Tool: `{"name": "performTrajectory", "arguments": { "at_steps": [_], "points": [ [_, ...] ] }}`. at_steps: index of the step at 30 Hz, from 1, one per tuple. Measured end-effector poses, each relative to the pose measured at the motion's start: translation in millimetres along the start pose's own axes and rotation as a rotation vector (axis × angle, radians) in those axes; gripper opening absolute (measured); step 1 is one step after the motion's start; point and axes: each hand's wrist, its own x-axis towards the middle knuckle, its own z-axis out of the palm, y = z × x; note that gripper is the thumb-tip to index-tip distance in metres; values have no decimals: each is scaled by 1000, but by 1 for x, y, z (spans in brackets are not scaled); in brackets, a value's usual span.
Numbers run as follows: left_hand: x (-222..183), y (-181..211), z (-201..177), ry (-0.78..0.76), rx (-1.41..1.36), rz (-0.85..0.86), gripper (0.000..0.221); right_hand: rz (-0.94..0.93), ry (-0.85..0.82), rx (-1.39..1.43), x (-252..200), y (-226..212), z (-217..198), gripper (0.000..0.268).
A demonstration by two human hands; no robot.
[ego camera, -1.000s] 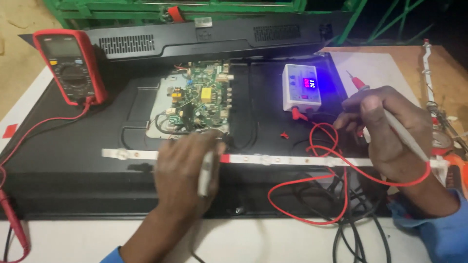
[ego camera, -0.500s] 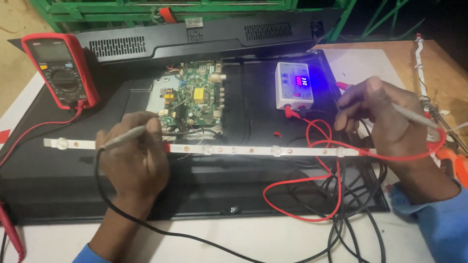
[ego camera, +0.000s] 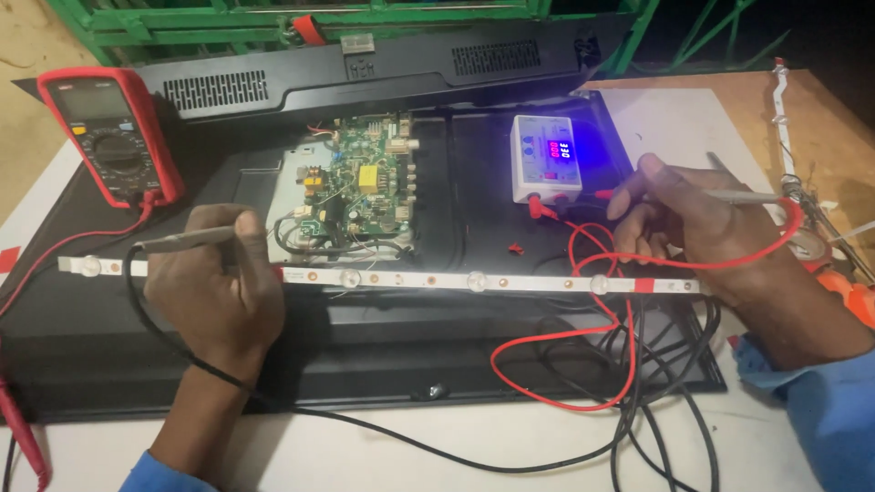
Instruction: Testing LED backlight strips from a television using a dedicated LED tester and multimeter probes to identify faulty components.
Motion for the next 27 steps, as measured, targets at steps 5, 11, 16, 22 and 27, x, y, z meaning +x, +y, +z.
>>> {"name": "performTrajectory", "arguments": {
  "at_steps": [5,11,16,22,27],
  "points": [
    [5,6,-2,-15,20,-41,37,10,-50,0,19,27,-20,61],
    [11,23,-10,-24,-101,-65,42,-87,19,12,11,27,-10,51],
    [10,26,-11,-27,-71,-75,44,-158,72,-110,-8,11,7,24],
    [10,33,-14,12,-117,-12,39,-429,-9,-463,-29,3,33,22],
    [9,39,-15,69,-130,28,41,-709,-115,-735,-31,5,44,29]
  ]
}}
